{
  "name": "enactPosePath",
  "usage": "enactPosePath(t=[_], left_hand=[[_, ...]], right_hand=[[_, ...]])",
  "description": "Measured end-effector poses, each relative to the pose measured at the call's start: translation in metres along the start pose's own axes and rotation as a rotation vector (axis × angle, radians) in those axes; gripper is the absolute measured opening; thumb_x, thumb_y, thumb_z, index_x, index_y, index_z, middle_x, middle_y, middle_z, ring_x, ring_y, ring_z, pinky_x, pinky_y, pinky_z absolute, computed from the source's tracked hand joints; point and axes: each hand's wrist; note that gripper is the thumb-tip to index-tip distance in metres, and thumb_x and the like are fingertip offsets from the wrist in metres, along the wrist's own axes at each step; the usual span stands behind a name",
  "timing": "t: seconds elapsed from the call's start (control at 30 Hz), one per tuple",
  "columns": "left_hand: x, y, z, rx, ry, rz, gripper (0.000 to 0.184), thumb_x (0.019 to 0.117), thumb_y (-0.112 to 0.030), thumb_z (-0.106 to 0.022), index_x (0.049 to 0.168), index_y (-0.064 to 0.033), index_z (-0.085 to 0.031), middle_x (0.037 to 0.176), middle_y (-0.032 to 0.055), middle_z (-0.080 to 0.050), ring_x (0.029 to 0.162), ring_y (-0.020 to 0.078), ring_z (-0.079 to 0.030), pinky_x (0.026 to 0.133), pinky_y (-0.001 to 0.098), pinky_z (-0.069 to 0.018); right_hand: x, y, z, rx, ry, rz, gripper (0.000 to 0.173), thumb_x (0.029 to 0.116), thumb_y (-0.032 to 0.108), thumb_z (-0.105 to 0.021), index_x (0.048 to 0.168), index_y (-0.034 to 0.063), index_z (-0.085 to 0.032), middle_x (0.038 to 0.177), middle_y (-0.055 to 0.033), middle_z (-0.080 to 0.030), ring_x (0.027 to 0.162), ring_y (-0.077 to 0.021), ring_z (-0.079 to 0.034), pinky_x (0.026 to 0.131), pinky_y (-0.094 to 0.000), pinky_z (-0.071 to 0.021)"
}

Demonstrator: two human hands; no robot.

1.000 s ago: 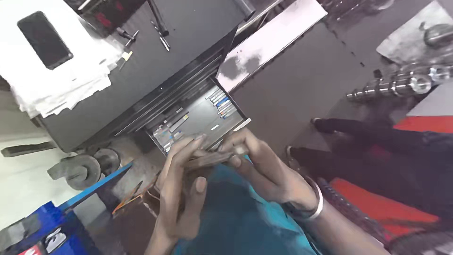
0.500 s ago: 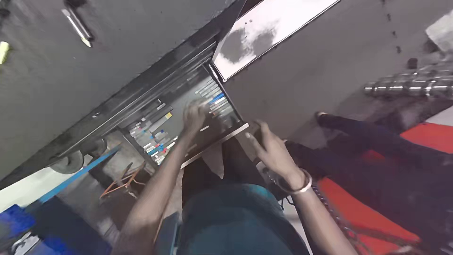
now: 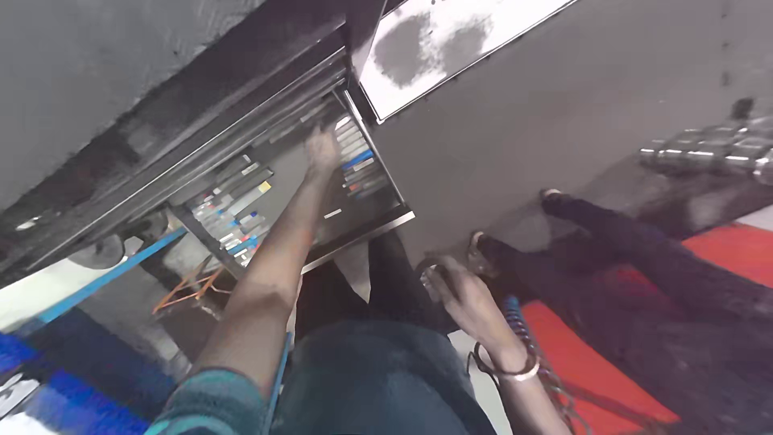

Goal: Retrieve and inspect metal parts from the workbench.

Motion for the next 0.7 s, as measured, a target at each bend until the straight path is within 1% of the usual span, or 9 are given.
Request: enactPosePath(t=[0.13, 0.2, 0.23, 0.3, 0.37, 0.47, 0.57, 0.63, 0.7], left_hand=[[0.007, 0.004, 0.003, 0.035, 0.048, -0.059, 0.038, 0.1038, -0.028, -0.049, 0.136, -0.0140, -0.064, 0.138, 0.0182, -0.061, 0.117, 0.0392, -0.065, 0.093, 0.0588, -0.0544], [0.007, 0.005, 0.005, 0.002, 0.093, -0.117, 0.041, 0.1027, -0.028, -0.051, 0.139, -0.0140, -0.062, 0.139, 0.0177, -0.060, 0.124, 0.0376, -0.061, 0.100, 0.0577, -0.0511], [0.008, 0.007, 0.009, -0.016, 0.123, -0.133, 0.043, 0.1018, -0.028, -0.052, 0.142, -0.0147, -0.061, 0.142, 0.0171, -0.058, 0.125, 0.0371, -0.060, 0.101, 0.0579, -0.0507], [0.007, 0.014, 0.015, -0.059, 0.154, -0.135, 0.044, 0.1006, -0.026, -0.053, 0.143, -0.0173, -0.059, 0.146, 0.0155, -0.055, 0.120, 0.0362, -0.064, 0.096, 0.0585, -0.0533], [0.003, 0.022, 0.019, -0.098, 0.079, -0.099, 0.041, 0.1009, -0.025, -0.053, 0.140, -0.0167, -0.061, 0.147, 0.0156, -0.055, 0.116, 0.0367, -0.066, 0.093, 0.0584, -0.0548], [-0.001, 0.029, 0.019, -0.051, -0.058, 0.033, 0.041, 0.1025, -0.027, -0.051, 0.141, -0.0179, -0.061, 0.151, 0.0154, -0.052, 0.127, 0.0366, -0.060, 0.100, 0.0569, -0.0517], [0.001, 0.026, 0.022, 0.011, 0.008, 0.093, 0.048, 0.0977, -0.022, -0.057, 0.146, -0.0206, -0.056, 0.156, 0.0142, -0.046, 0.132, 0.0374, -0.056, 0.100, 0.0582, -0.0517], [0.004, 0.021, 0.027, 0.057, 0.039, 0.083, 0.048, 0.0963, -0.018, -0.059, 0.145, -0.0203, -0.057, 0.157, 0.0130, -0.045, 0.131, 0.0378, -0.057, 0.098, 0.0587, -0.0529], [0.004, 0.019, 0.032, 0.102, 0.038, 0.040, 0.047, 0.0955, -0.011, -0.060, 0.142, -0.0160, -0.059, 0.155, 0.0136, -0.047, 0.136, 0.0375, -0.052, 0.107, 0.0574, -0.0460]], right_hand=[[0.001, 0.002, 0.000, 0.007, -0.015, 0.002, 0.045, 0.1042, 0.047, -0.049, 0.134, 0.0176, -0.064, 0.099, -0.0033, -0.071, 0.079, -0.0181, -0.069, 0.074, -0.0473, -0.0601], [0.000, 0.002, -0.002, -0.009, -0.011, -0.006, 0.046, 0.1040, 0.049, -0.049, 0.132, 0.0165, -0.064, 0.098, -0.0041, -0.072, 0.079, -0.0192, -0.070, 0.073, -0.0482, -0.0608], [0.000, 0.003, -0.003, -0.019, 0.000, -0.008, 0.047, 0.1042, 0.049, -0.049, 0.133, 0.0157, -0.064, 0.099, -0.0052, -0.072, 0.080, -0.0204, -0.071, 0.074, -0.0494, -0.0609], [0.000, 0.006, -0.005, -0.038, 0.016, -0.008, 0.047, 0.1041, 0.049, -0.049, 0.133, 0.0150, -0.063, 0.098, -0.0062, -0.072, 0.079, -0.0218, -0.071, 0.073, -0.0505, -0.0606], [0.001, 0.013, -0.005, -0.046, 0.031, -0.017, 0.047, 0.1041, 0.048, -0.049, 0.135, 0.0154, -0.063, 0.096, -0.0069, -0.072, 0.078, -0.0228, -0.070, 0.071, -0.0517, -0.0600], [0.003, 0.023, -0.001, -0.035, 0.033, -0.013, 0.046, 0.1040, 0.047, -0.050, 0.137, 0.0177, -0.062, 0.098, -0.0060, -0.073, 0.078, -0.0217, -0.071, 0.072, -0.0517, -0.0601], [0.002, 0.028, -0.001, -0.063, 0.040, -0.003, 0.047, 0.1041, 0.048, -0.049, 0.134, 0.0149, -0.063, 0.099, -0.0066, -0.072, 0.080, -0.0221, -0.071, 0.074, -0.0515, -0.0602], [0.001, 0.030, -0.001, -0.087, 0.045, -0.017, 0.047, 0.1039, 0.049, -0.049, 0.132, 0.0147, -0.064, 0.097, -0.0063, -0.072, 0.080, -0.0229, -0.071, 0.074, -0.0519, -0.0600], [-0.002, 0.033, 0.000, -0.099, 0.038, -0.020, 0.048, 0.1037, 0.050, -0.048, 0.128, 0.0126, -0.065, 0.091, -0.0076, -0.072, 0.078, -0.0243, -0.071, 0.073, -0.0529, -0.0594]])
Point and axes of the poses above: each hand's wrist, its own x-axis towards the middle knuckle, its own z-axis out of the back of the hand, y = z × x
